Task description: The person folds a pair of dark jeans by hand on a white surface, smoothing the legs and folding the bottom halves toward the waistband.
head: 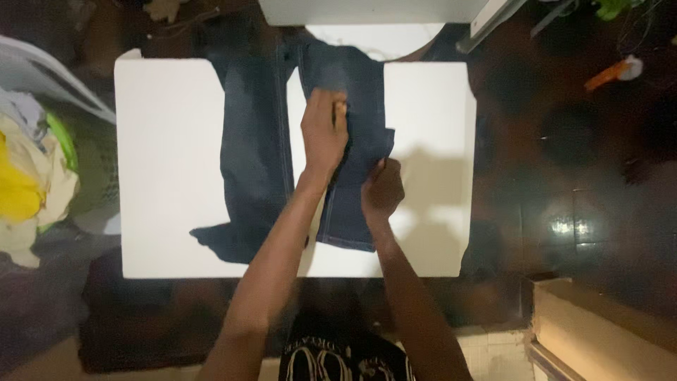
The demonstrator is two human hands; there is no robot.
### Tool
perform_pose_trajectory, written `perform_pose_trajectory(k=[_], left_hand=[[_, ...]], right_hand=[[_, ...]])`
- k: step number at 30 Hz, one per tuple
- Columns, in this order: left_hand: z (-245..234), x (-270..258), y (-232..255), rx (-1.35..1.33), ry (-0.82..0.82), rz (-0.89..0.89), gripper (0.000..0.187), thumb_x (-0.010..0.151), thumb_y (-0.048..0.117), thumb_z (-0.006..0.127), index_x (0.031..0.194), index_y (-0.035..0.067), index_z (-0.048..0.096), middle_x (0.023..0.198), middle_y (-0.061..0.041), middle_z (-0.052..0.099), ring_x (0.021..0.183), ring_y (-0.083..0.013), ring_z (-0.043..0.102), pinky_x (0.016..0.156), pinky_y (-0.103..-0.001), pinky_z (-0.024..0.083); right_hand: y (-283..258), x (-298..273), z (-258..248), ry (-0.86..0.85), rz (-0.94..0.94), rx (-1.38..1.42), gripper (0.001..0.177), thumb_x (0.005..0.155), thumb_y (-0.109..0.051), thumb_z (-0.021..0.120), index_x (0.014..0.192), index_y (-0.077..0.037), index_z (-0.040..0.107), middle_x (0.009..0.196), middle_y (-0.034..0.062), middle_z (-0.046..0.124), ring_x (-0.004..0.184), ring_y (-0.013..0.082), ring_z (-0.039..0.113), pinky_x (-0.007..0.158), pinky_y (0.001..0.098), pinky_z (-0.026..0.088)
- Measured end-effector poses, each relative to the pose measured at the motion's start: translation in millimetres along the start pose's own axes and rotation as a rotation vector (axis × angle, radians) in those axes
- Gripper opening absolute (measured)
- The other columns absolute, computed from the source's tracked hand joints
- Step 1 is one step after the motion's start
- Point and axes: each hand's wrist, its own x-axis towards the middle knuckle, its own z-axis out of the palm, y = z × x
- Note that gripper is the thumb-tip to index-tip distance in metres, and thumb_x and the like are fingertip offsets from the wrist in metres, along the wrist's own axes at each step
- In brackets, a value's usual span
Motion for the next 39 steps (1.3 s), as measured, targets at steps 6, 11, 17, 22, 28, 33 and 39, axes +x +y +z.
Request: perform_pose_trajectory(k=[6,11,17,22,28,33,39], left_hand=[[-12,-91,10,0.338,0.035,-0.106,0.025,0.102,0.017,0.063,0.113,-0.005,0.059,0.105,-0.02,0.057,0.101,-0.0358,0.057,0.089,-0.047,0.046],[-26,-180,24,0.339,-0.089,-0.338,0.022,0.102,0.021,0.061,0.102,-0.001,0.059,0.093,-0.016,0.055,0.088,-0.0313,0.054,0.081,-0.047,0.041],[-36,-197,37,0.354,-0.045,-0.323,0.015,0.102,0.013,0.062,0.099,-0.002,0.06,0.092,-0.016,0.058,0.084,-0.0295,0.055,0.079,-0.045,0.044],[-50,-194,44,0.217,-0.285,-0.7,0.018,0.095,0.013,0.069,0.087,0.0,0.06,0.068,-0.013,0.062,0.056,-0.0224,0.059,0.055,-0.04,0.046],[-53,-204,56,0.011,-0.295,-0.95,0.017,0.097,0.015,0.065,0.091,0.001,0.057,0.056,-0.011,0.063,0.044,-0.0156,0.063,0.039,-0.032,0.047],[-61,-204,61,0.147,-0.374,-0.928,0.019,0.097,0.017,0.068,0.088,0.002,0.059,0.056,-0.011,0.063,0.046,-0.0182,0.063,0.045,-0.036,0.048],[-74,-201,52,0.257,-0.356,-0.665,0.009,0.087,-0.001,0.064,0.093,0.002,0.058,0.075,-0.015,0.064,0.064,-0.0239,0.063,0.058,-0.04,0.053]], right_hand=[[1,1,2,0.042,-0.056,-0.021,0.027,0.11,-0.022,0.041,0.101,-0.003,0.058,0.093,0.0163,0.067,0.077,0.0369,0.067,0.069,0.0478,0.053],[4,0,7,0.027,-0.001,0.033,0.028,0.112,-0.024,0.041,0.1,-0.004,0.058,0.081,0.0128,0.064,0.069,0.0337,0.066,0.065,0.0462,0.053],[10,4,-4,0.146,-0.194,0.029,0.022,0.108,-0.019,0.048,0.098,-0.004,0.061,0.08,0.0146,0.066,0.068,0.038,0.065,0.06,0.049,0.05],[18,25,-15,0.027,-0.13,0.074,0.018,0.107,-0.017,0.05,0.101,-0.004,0.062,0.076,0.0149,0.065,0.064,0.0357,0.067,0.06,0.0465,0.053],[8,15,-30,-0.046,-0.254,-0.114,0.018,0.101,-0.013,0.058,0.111,0.001,0.061,0.112,0.0201,0.061,0.091,0.0336,0.066,0.076,0.0445,0.056],[-4,-8,-34,-0.052,-0.351,-0.266,0.043,0.092,-0.013,0.06,0.131,0.005,0.057,0.141,0.0229,0.049,0.132,0.0337,0.051,0.109,0.0527,0.042],[15,-31,-26,-0.146,-0.611,-0.531,0.058,0.104,-0.031,0.049,0.155,-0.003,0.041,0.161,0.0137,0.04,0.154,0.0275,0.029,0.121,0.0567,0.026]])
